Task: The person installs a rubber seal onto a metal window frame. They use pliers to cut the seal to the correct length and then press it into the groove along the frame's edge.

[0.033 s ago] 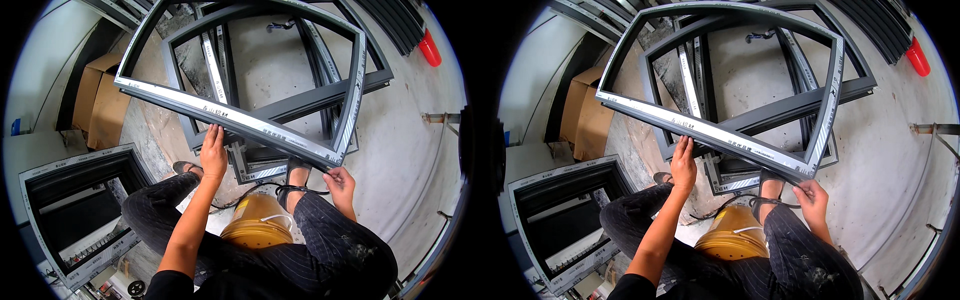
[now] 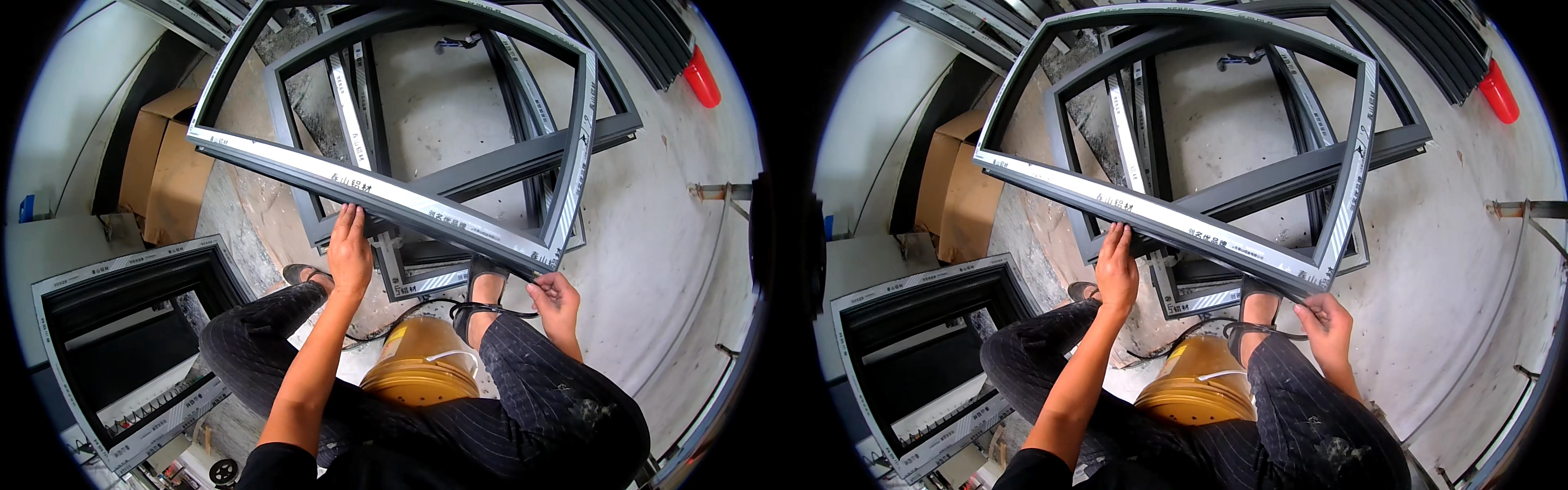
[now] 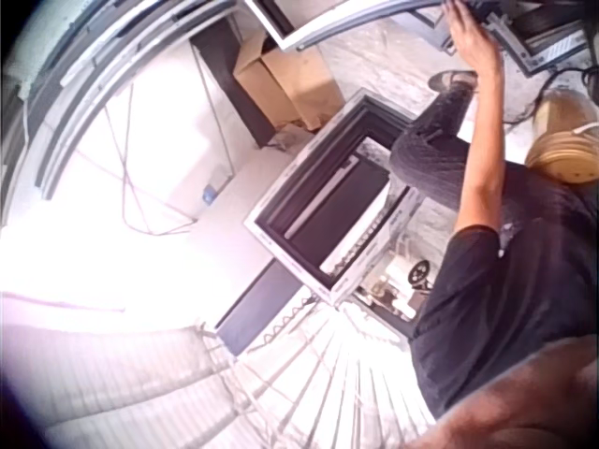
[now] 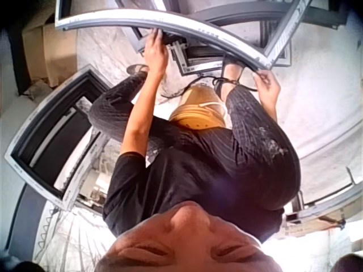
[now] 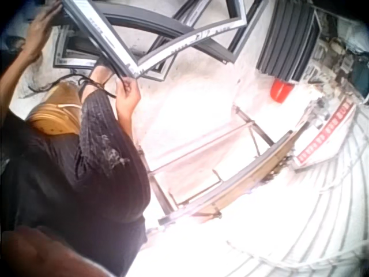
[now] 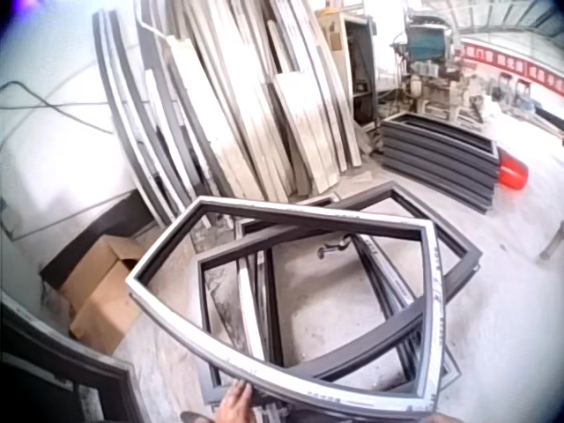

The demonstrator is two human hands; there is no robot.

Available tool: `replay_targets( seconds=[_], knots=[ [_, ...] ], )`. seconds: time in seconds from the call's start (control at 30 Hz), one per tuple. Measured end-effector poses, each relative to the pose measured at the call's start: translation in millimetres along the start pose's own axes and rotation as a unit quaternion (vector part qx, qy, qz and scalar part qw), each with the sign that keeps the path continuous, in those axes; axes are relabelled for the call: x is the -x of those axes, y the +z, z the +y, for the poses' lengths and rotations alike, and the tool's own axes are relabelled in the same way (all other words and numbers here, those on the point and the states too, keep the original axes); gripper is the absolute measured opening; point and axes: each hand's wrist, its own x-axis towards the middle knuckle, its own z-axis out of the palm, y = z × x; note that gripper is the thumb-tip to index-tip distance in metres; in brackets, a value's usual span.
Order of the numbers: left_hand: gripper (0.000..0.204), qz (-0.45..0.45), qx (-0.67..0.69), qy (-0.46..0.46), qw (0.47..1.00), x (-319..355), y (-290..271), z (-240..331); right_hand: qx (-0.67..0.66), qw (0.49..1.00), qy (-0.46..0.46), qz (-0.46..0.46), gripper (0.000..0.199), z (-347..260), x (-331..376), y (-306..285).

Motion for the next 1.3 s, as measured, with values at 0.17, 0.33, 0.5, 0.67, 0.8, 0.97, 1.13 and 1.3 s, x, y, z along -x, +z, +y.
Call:
replay_targets(
  seconds=[0.17,0.33,0.5,0.67,0.8,0.97,1.13,1.3],
  knots=[
    [0.022,-0.097,0.347,-0.318,0.877,28,18,26,0.103,0.991,-0.088,0.013,0.014,19,-2,-5],
    [0.052,-0.126,0.619,-0.544,0.552,11,30,39,0.210,0.968,-0.133,0.041,0.016,13,4,-4],
    [0.044,-0.132,0.587,-0.519,0.607,5,44,26,0.203,0.973,-0.110,0.013,0.017,31,4,-12],
    [0.041,-0.126,0.572,-0.522,0.620,9,54,23,0.113,0.993,-0.016,-0.001,0.019,37,0,-12],
    [0.034,-0.152,0.602,-0.538,0.570,11,50,31,0.049,0.998,0.028,0.002,0.022,42,-4,-13],
    [0.027,-0.169,0.652,-0.485,0.558,27,64,60,0.027,0.998,0.058,0.006,0.022,42,-8,-11],
    [0.025,-0.162,0.613,-0.519,0.574,25,61,69,0.012,0.997,0.075,0.007,0.023,45,-10,-9],
    [0.024,-0.214,0.636,-0.489,0.557,46,70,106,0.015,0.997,0.078,0.017,0.024,48,-9,-9]
  ],
)
